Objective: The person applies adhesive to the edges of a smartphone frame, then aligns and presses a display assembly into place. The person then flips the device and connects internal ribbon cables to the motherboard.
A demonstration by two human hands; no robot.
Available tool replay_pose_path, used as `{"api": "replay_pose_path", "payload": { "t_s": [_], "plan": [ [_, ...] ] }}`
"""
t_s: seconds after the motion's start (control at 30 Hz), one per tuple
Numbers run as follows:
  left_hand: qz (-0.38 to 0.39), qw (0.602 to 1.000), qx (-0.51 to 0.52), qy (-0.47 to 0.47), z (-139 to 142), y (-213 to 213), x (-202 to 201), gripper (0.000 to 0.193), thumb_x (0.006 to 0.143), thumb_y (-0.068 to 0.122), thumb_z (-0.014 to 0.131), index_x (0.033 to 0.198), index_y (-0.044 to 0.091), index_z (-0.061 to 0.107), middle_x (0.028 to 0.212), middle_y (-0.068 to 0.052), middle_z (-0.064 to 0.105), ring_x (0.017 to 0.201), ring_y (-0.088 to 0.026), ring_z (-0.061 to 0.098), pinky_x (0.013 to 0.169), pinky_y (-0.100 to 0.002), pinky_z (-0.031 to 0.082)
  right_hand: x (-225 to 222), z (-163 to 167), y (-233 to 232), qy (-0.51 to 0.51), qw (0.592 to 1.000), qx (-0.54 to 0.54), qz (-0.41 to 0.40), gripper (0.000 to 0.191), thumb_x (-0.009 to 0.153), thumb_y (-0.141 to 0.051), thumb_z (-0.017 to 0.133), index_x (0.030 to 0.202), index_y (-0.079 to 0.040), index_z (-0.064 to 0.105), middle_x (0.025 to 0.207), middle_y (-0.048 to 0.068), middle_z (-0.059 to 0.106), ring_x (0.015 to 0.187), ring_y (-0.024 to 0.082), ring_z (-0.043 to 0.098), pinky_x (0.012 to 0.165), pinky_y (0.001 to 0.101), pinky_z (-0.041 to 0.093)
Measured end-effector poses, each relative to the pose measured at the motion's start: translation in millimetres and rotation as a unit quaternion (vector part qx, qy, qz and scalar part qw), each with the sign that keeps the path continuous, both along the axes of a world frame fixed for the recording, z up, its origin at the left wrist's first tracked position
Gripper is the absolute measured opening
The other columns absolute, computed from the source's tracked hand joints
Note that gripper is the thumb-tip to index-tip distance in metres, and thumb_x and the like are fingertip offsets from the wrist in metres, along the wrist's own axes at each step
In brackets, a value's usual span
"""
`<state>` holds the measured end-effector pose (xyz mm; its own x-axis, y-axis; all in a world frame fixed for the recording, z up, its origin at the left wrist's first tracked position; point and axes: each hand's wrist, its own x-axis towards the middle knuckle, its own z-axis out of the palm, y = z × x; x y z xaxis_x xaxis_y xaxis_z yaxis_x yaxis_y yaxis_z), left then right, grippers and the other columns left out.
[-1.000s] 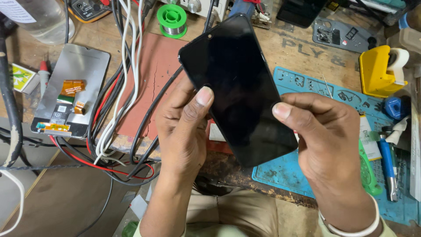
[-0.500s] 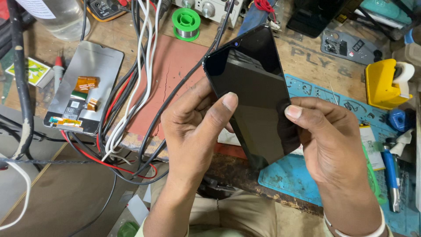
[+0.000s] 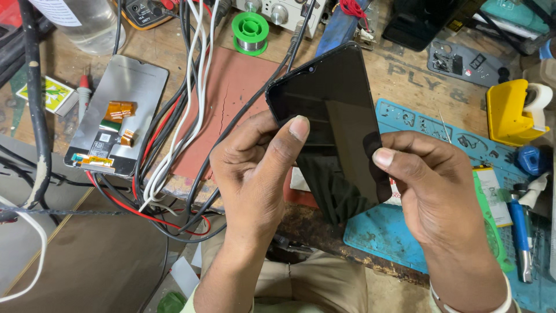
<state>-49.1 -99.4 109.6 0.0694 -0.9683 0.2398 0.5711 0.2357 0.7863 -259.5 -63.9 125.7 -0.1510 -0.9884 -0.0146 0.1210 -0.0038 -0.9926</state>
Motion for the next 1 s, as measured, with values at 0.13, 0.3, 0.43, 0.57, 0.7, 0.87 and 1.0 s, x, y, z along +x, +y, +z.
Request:
{"api": "replay_pose_path", "payload": {
  "t_s": [0.13,0.3,0.43,0.57,0.7,0.87,1.0],
  "plan": [
    [-0.017,0.999,0.011,0.044,3.9,-5.3,-4.0,0.02,0.104,0.007,0.071,0.116,-0.009,0.072,0.097,-0.003,0.07,0.086,-0.006,0.058,0.08,-0.021,0.047,-1.1,4.3,1.0,0.007,0.999,0.008,0.042,0.028,0.09,-0.002,0.073,0.115,0.011,0.069,0.099,0.011,0.074,0.084,0.012,0.067,0.077,0.0246,0.054],
    [0.002,0.999,0.006,0.033,7.0,-13.3,-9.4,0.021,0.104,0.008,0.071,0.119,-0.007,0.072,0.097,-0.002,0.07,0.086,-0.005,0.058,0.081,-0.02,0.047,9.9,17.2,-1.8,0.035,0.999,0.016,0.017,0.032,0.089,-0.004,0.074,0.118,0.01,0.07,0.098,0.009,0.074,0.087,0.012,0.067,0.08,0.0244,0.055],
    [0.03,1.0,0.006,0.004,10.5,-15.8,-14.8,0.02,0.107,0.01,0.072,0.117,-0.007,0.072,0.085,0.0,0.065,0.075,-0.003,0.052,0.067,-0.019,0.04,29.4,26.9,4.6,0.338,0.931,-0.134,-0.038,0.046,0.089,-0.013,0.077,0.127,0.01,0.063,0.112,0.016,0.069,0.102,0.018,0.066,0.09,0.0304,0.053],
    [0.036,0.999,-0.012,0.018,13.1,-17.0,-23.4,0.023,0.106,0.013,0.071,0.12,-0.005,0.072,0.086,0.002,0.066,0.076,-0.002,0.054,0.067,-0.02,0.043,39.4,30.3,6.0,0.507,0.824,-0.243,-0.072,0.071,0.088,-0.024,0.078,0.141,0.012,0.047,0.126,0.023,0.062,0.11,0.023,0.063,0.093,0.0339,0.052],
    [0.035,0.999,-0.004,0.002,10.1,-23.2,-24.0,0.025,0.103,0.016,0.071,0.118,-0.004,0.072,0.09,0.003,0.067,0.076,-0.002,0.054,0.065,-0.019,0.042,33.6,28.5,4.1,0.376,0.909,-0.169,-0.062,0.067,0.097,-0.014,0.065,0.153,0.009,0.036,0.125,0.018,0.069,0.096,0.019,0.059,0.087,0.0314,0.048],
    [-0.005,1.0,0.01,-0.001,6.1,-31.3,-23.6,0.027,0.104,0.017,0.074,0.117,-0.007,0.074,0.085,0.002,0.063,0.071,-0.003,0.05,0.063,-0.02,0.04,15.9,28.4,-3.2,0.042,0.998,-0.03,0.026,0.073,0.088,-0.001,0.075,0.152,0.014,0.046,0.12,0.021,0.073,0.105,0.018,0.071,0.093,0.029,0.058],
    [-0.052,0.996,0.059,0.046,11.3,-28.1,-23.8,0.031,0.098,0.018,0.072,0.118,-0.006,0.068,0.093,0.002,0.071,0.078,-0.004,0.06,0.07,-0.018,0.05,18.2,26.9,0.5,0.072,0.996,-0.049,0.003,0.071,0.086,0.007,0.077,0.152,0.015,0.051,0.117,0.024,0.074,0.094,0.017,0.072,0.083,0.0264,0.06]
  ]
}}
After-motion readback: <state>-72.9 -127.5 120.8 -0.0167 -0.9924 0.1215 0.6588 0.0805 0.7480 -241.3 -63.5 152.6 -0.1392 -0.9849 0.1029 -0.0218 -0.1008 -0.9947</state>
